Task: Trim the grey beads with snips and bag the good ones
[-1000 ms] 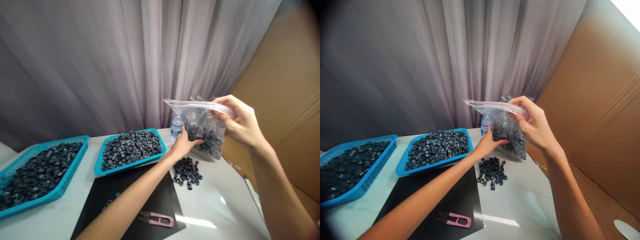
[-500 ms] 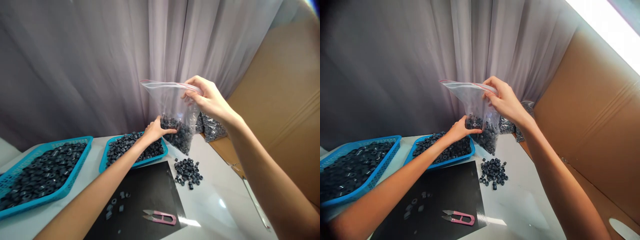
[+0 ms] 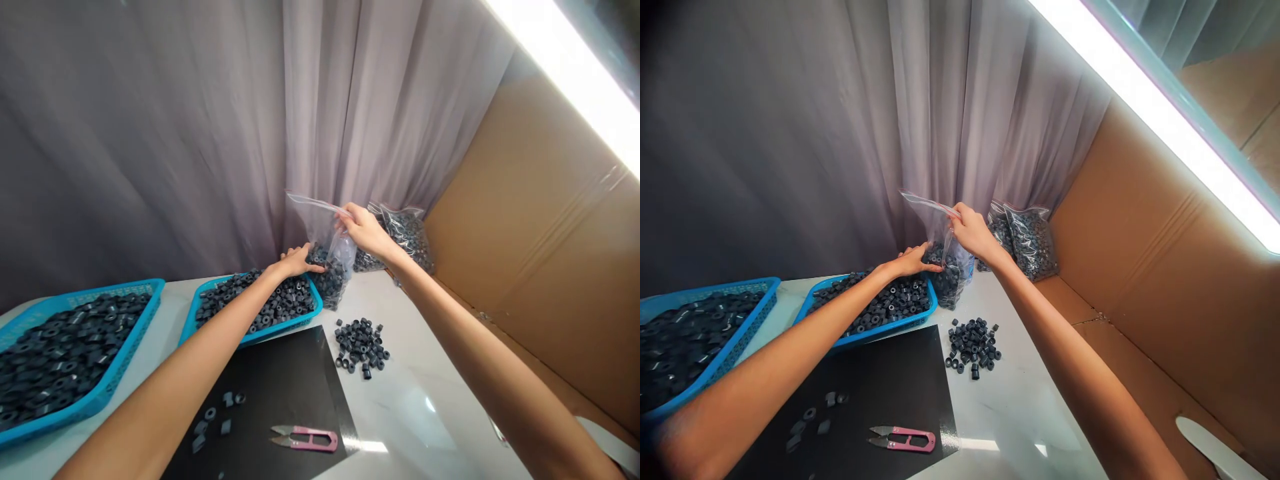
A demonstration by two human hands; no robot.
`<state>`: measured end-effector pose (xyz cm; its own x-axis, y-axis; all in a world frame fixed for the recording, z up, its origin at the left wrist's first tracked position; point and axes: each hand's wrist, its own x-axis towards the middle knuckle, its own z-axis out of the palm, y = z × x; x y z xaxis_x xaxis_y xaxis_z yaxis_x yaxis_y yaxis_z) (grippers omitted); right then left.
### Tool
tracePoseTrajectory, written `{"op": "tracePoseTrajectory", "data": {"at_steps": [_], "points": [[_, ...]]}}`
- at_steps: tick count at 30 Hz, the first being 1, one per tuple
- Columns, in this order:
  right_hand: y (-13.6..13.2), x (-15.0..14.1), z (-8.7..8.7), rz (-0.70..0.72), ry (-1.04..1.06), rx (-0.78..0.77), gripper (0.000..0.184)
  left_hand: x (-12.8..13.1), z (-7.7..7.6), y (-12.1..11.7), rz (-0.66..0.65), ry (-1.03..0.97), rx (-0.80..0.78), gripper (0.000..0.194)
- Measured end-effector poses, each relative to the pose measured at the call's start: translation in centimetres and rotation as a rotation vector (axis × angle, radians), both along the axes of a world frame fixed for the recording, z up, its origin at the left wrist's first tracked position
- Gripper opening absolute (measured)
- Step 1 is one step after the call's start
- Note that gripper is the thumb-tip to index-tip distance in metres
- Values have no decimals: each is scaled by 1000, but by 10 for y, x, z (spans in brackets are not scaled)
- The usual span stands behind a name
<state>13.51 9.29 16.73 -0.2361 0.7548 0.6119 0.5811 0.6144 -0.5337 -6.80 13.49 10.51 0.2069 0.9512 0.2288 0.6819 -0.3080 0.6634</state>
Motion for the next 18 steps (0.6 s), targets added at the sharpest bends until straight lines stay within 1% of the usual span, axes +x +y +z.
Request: {"op": "tracePoseTrajectory", "data": {"at_steps": [2,4,6,8,9,11,14,18], "points": [[-4,-4,-6,-21,-22,1,25,-3,3,-4,53,-63,-20,38],[-12,-10,-11,-31,-44,15,29,-7,11,-13,75,-168,-32,36],[-23,-20,-16,-41,-65,36,37,-10,24,-28,52,-291,-37,40],[-35,-33,-19,-56,-89,59,46,-12,36,-46,0,-425,-28,54],[-41,-39,-21,-65,-103,67,48,-13,41,-54,-23,-489,-9,57],[-52,-51,-23,-93,-136,76,49,-14,46,-68,-47,-593,43,52],[-66,-65,-25,-160,-183,78,45,-16,43,-81,-47,-677,77,41],[-80,-73,-31,-219,-228,96,38,-19,29,-90,-8,-703,73,40]]}}
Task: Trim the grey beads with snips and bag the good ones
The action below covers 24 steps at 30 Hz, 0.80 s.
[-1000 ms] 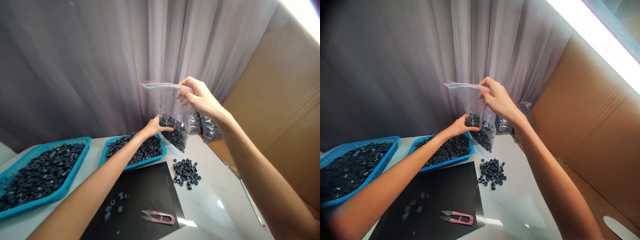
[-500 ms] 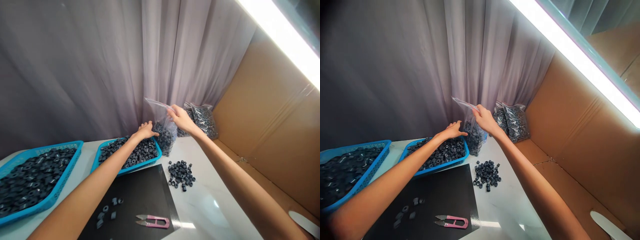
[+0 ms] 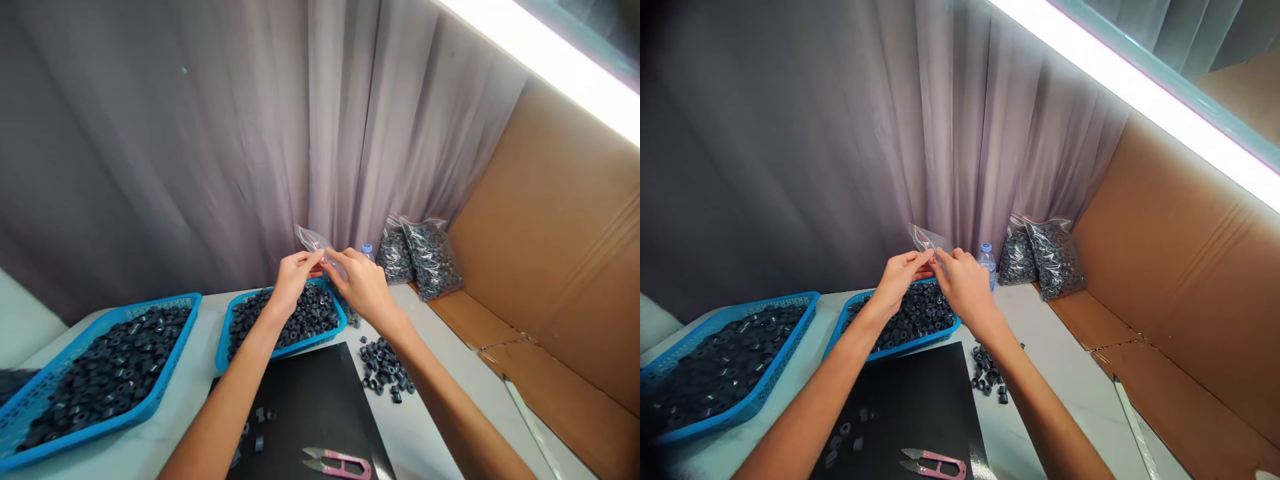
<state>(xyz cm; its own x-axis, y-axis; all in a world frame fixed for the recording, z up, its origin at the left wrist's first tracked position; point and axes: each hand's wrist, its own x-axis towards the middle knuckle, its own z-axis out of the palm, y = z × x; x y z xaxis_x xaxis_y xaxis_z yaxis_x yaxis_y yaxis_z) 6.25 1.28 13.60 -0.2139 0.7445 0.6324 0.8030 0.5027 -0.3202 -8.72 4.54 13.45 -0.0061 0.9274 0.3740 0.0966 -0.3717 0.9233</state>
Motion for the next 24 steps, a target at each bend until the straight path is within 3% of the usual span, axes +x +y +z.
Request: {"op": "tracePoseTrajectory", "data": {"at_steps": [5,10,12,19,22,24], "points": [[0,4,-9,-53,43,9,31,-9,-12,-4,58,50,7,42],[23,30,-9,-224,264,27,41,-33,-18,0,174,217,7,37],[30,39,-8,-233,347,20,44,-42,-16,0,241,332,5,32],[59,58,-13,-61,478,12,51,-46,18,-12,506,669,32,34],[92,74,-30,-104,482,9,60,-38,33,-13,592,736,62,30],[117,83,-48,-106,453,-21,76,-29,40,-13,672,806,187,25]]}}
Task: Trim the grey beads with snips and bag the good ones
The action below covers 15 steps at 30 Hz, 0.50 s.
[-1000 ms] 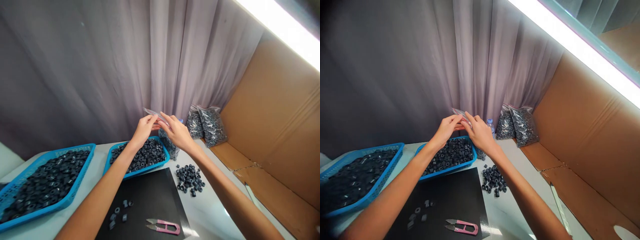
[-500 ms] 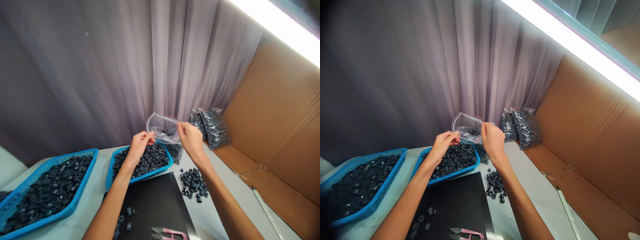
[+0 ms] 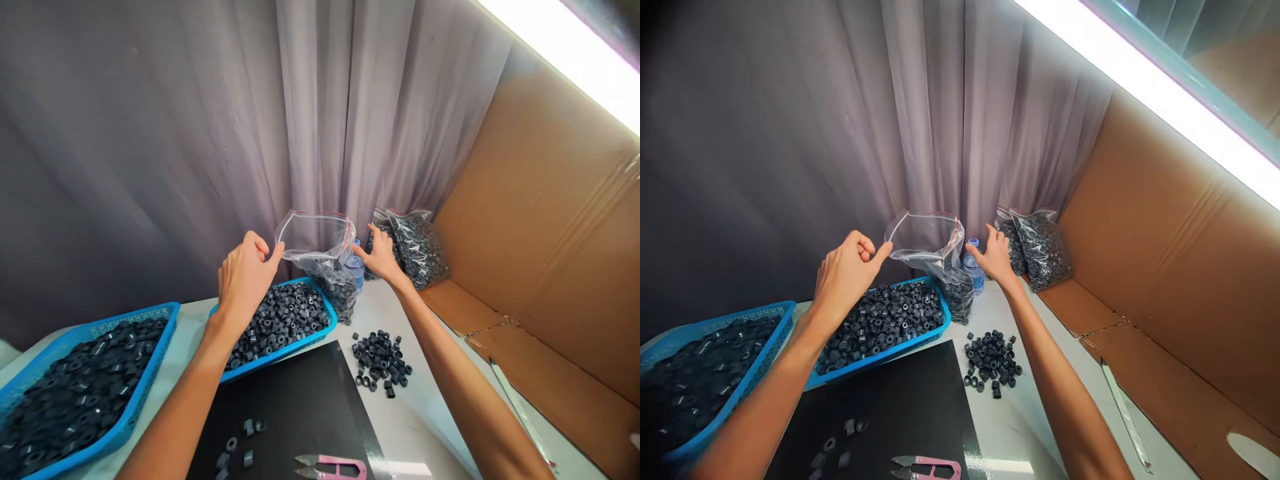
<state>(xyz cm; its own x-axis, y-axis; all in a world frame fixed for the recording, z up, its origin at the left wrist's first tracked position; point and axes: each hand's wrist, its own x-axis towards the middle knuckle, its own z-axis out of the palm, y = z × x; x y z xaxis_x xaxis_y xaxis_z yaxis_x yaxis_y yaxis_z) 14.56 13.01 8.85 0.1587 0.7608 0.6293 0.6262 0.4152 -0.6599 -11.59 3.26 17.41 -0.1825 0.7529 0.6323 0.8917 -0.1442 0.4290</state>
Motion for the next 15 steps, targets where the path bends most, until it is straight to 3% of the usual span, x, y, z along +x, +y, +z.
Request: {"op": "tracePoseTrajectory", "data": {"at_steps": [2,4,6,8,11,13,15], "points": [[21,5,-20,54,-25,-45,70,11,5,-1,-47,170,152,19],[34,7,-39,122,-49,-82,51,22,6,-8,-195,323,235,19],[37,10,-54,168,-65,-102,40,28,2,-23,-359,384,206,19],[31,18,-65,175,-74,-110,39,23,-9,-48,-500,375,70,17],[13,38,-76,136,-79,-113,56,-7,-42,-96,-599,363,-239,18],[-1,52,-80,98,-81,-114,69,-37,-72,-128,-568,358,-376,20],[-14,63,-82,67,-85,-107,71,-67,-104,-154,-486,297,-461,22]]}}
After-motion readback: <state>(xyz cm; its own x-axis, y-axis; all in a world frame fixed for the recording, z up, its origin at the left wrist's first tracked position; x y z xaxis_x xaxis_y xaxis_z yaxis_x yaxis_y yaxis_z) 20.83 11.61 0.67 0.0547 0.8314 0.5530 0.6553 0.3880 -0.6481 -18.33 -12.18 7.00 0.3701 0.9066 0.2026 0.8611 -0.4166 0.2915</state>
